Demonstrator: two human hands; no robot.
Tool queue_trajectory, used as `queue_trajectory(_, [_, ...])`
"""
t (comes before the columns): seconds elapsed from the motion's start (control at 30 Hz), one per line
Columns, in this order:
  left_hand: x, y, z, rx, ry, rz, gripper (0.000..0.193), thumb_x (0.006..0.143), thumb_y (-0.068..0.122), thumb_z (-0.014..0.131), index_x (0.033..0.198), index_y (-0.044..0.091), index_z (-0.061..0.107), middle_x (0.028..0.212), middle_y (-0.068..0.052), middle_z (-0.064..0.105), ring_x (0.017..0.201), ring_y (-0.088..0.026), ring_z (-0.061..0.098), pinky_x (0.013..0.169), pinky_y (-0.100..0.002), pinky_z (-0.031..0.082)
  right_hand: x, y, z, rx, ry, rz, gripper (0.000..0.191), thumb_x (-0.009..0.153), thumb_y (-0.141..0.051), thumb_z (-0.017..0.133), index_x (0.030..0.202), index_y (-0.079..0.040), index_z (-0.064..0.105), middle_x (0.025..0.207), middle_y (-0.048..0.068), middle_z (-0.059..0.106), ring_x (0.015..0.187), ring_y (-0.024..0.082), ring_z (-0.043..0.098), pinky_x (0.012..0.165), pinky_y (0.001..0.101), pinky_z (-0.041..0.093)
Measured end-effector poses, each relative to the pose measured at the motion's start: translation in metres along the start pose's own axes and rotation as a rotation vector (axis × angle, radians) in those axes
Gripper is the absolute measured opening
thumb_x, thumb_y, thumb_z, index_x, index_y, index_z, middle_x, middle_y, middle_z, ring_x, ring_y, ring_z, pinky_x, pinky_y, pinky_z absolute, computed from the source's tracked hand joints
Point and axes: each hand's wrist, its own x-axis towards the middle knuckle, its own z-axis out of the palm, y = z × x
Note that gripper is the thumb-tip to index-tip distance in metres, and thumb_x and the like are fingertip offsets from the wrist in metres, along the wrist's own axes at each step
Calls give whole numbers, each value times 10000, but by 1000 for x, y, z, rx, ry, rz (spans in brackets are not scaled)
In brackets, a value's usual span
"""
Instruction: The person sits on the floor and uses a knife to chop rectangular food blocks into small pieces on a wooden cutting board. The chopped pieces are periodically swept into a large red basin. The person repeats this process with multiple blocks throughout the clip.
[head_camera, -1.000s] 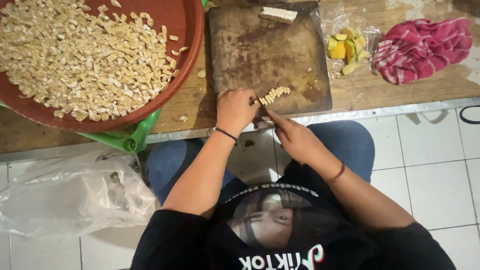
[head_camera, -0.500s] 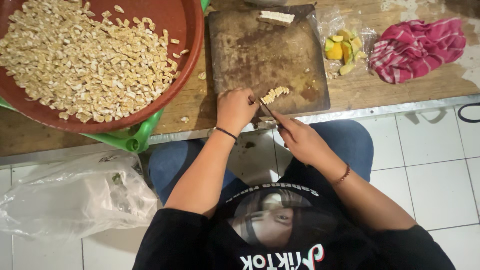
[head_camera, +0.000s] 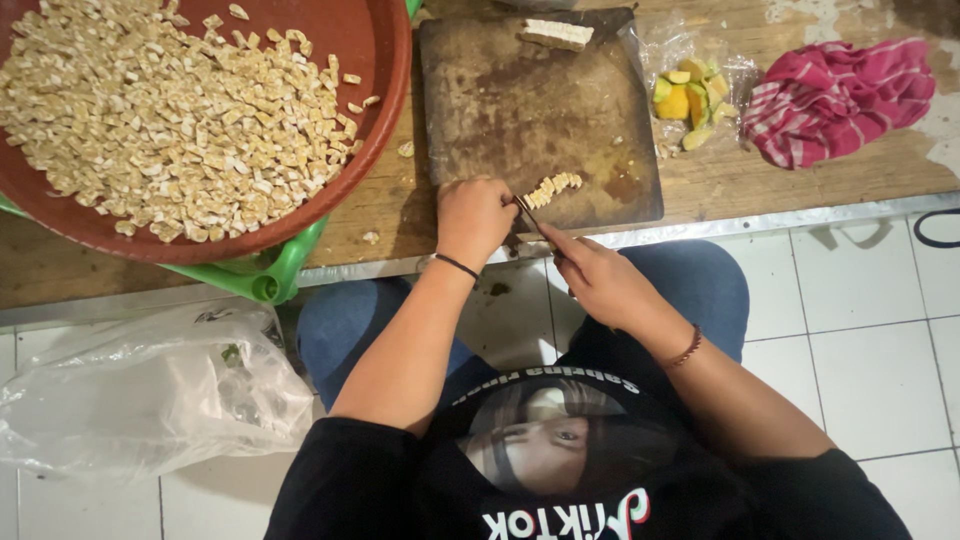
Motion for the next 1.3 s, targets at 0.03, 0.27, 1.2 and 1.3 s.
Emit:
queue_trajectory(0.03, [0,0,0,-3,1,-2,91,740,226,769,754,138,785,832,-73,741,825,-303,703,810,-456,507,0,1,0,2,-12,10,525,982,-157,510,1507,-162,477,1079,213,686,950,395,688,823,455,538])
queue_trajectory(0.27, [0,-3,0,-26,-7,21,92,740,227,768,758,138,780,828,-71,741,812,-301,708,797,-447,521,6,12,4,-15,64,-187,506,993,-129,521,1497,-100,487,1130,245,675,984,431,663,815,467,528])
queue_trajectory(1.2, [-2,20,-14,27,-11,149,732,676,479,856,1302,155,659,1198,-114,646,1131,-342,582,1004,-514,367,11,61,-9,742,73,112,553,1036,-84,437,1586,-148,426,961,63,619,687,117,627,517,261,544])
queue_trajectory(1.3, [6,24,1,66,-71,196,787,699,488,829,1395,192,611,1252,-104,604,1204,-329,523,1023,-518,354,10,71,-8,811,118,69,568,1027,-66,422,1592,-118,388,1112,72,657,722,116,628,533,248,545])
